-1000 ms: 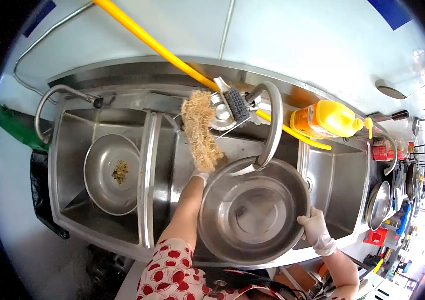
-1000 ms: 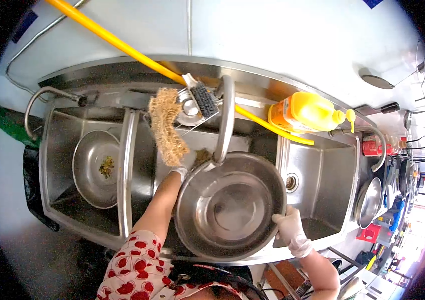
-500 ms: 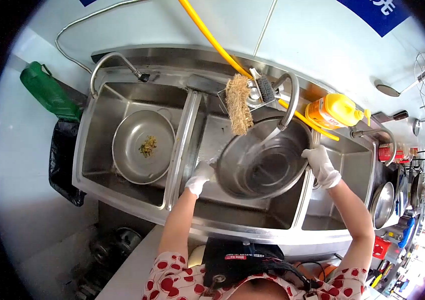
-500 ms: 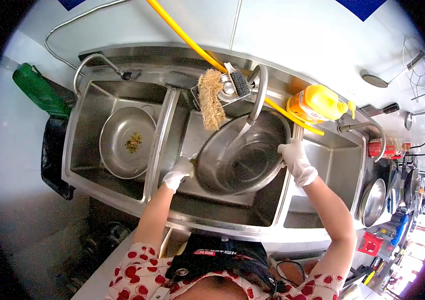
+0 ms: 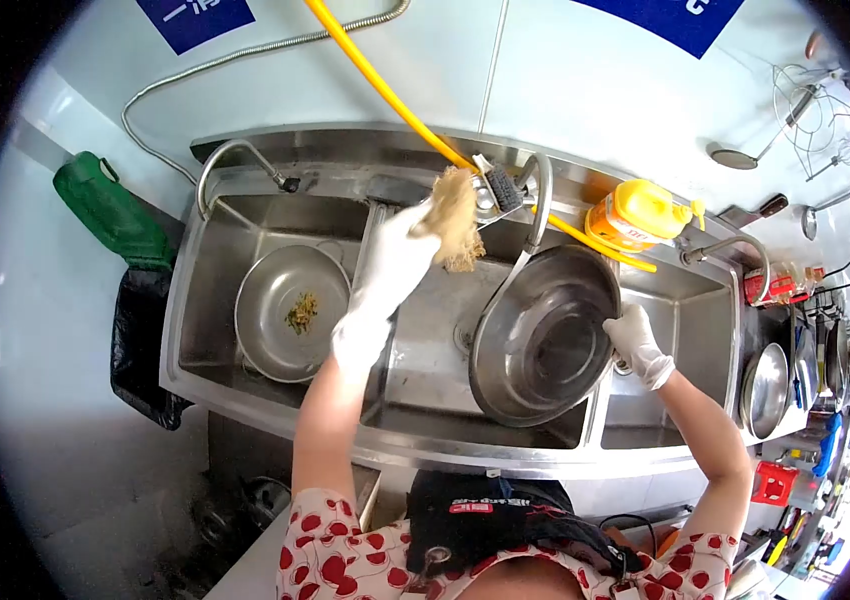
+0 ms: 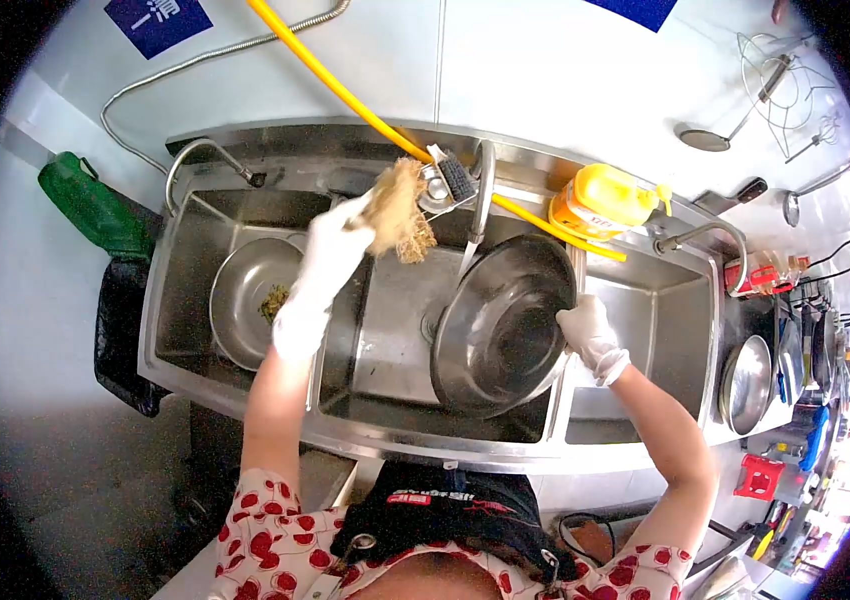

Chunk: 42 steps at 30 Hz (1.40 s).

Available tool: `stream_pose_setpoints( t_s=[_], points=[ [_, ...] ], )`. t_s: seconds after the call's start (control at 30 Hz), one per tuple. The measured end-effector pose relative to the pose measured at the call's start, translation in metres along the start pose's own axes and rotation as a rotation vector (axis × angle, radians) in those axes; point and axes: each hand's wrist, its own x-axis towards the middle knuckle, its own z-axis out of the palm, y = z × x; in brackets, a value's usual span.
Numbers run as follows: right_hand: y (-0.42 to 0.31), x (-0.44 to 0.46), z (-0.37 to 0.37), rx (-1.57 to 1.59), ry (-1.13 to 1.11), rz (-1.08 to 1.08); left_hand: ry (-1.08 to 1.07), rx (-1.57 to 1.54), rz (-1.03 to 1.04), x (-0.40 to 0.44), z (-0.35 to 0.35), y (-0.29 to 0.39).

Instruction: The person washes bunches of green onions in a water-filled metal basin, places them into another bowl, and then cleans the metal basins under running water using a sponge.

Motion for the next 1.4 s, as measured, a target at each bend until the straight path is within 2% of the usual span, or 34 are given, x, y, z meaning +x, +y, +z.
stream_pose_setpoints(
  t_s=[0.07, 0.17, 0.27, 0.3, 0.33, 0.37, 0.4, 0.47, 0.5, 0.53, 0.6, 0.63, 0.67, 0.7, 0.77, 0.83, 0.93, 0.97, 1.07, 1.1, 1.13, 1.17, 1.2, 1.4],
  points=[
    [0.007, 0.0, -0.004, 0.065, -0.002, -0.001, 0.023, 0.058, -0.04, 0.03, 0.025, 0.002],
    [0.005, -0.008, -0.011, 0.142, -0.027, 0.001, -0.027, 0.168, 0.011, 0.052, 0.041, -0.024],
    [0.003, -0.013, -0.016, 0.19, -0.047, 0.046, 0.212, 0.062, -0.044, 0.026, 0.027, -0.021],
    [0.008, -0.011, -0.014, 0.218, -0.04, 0.04, 0.306, 0.142, 0.077, 0.015, 0.026, -0.048],
    [0.008, -0.011, -0.014, 0.238, -0.058, 0.05, 0.359, 0.119, 0.104, -0.004, 0.026, -0.072],
    [0.007, -0.01, -0.014, 0.257, -0.078, 0.057, 0.305, 0.107, -0.026, -0.029, 0.029, -0.093],
    [0.006, -0.01, -0.012, 0.275, -0.101, 0.066, 0.044, 0.217, -0.3, -0.053, 0.025, -0.09],
    [0.007, -0.007, -0.006, 0.31, -0.115, 0.112, -0.228, 0.087, -0.59, -0.108, 0.044, -0.142],
    [0.008, -0.003, -0.002, 0.326, -0.121, 0.134, -0.268, -0.246, -0.86, -0.135, 0.06, -0.174],
    [0.01, 0.003, 0.001, 0.338, -0.118, 0.146, -0.291, -0.362, -1.05, -0.142, 0.067, -0.171],
    [0.022, 0.012, 0.01, 0.359, -0.116, 0.188, -0.233, -0.089, -0.877, -0.143, 0.087, -0.211],
    [0.03, 0.019, 0.013, 0.372, -0.124, 0.217, 0.073, 0.043, -0.445, -0.139, 0.104, -0.216],
    [0.036, 0.02, 0.016, 0.417, -0.119, 0.208, 0.026, -0.162, -0.686, -0.118, 0.083, -0.158],
    [0.039, 0.021, 0.017, 0.465, -0.11, 0.193, 0.176, -0.108, -0.556, -0.105, 0.095, -0.199],
    [0.047, 0.026, 0.018, 0.479, -0.055, 0.132, 0.332, -0.016, -0.411, -0.07, 0.111, -0.286],
    [0.031, 0.011, 0.011, 0.468, -0.066, 0.109, 0.241, 0.136, -0.335, -0.045, 0.091, -0.273],
    [0.041, 0.001, 0.005, 0.413, -0.056, 0.11, 0.041, 0.542, -0.333, -0.018, 0.088, -0.279],
    [0.033, -0.007, 0.006, 0.374, -0.015, 0.102, -0.136, 0.611, -0.431, -0.011, 0.085, -0.263],
    [0.007, -0.034, -0.008, 0.286, -0.001, 0.113, -0.315, 0.979, -0.256, 0.002, 0.111, -0.294],
    [-0.004, -0.042, -0.011, 0.319, 0.008, 0.151, -0.316, 0.974, -0.155, 0.012, 0.132, -0.339],
    [-0.014, -0.048, -0.017, 0.352, 0.017, 0.191, -0.332, 0.951, -0.223, 0.016, 0.127, -0.284],
    [-0.017, -0.051, -0.029, 0.172, -0.008, 0.218, -0.375, 0.887, -0.252, 0.025, 0.134, -0.279],
    [-0.022, -0.055, -0.034, 0.14, 0.004, 0.21, -0.417, 0.824, -0.284, 0.035, 0.142, -0.273],
    [-0.024, -0.072, -0.055, 0.083, 0.147, 0.203, -0.456, 0.674, -0.289, 0.069, 0.217, -0.337]
  ],
)
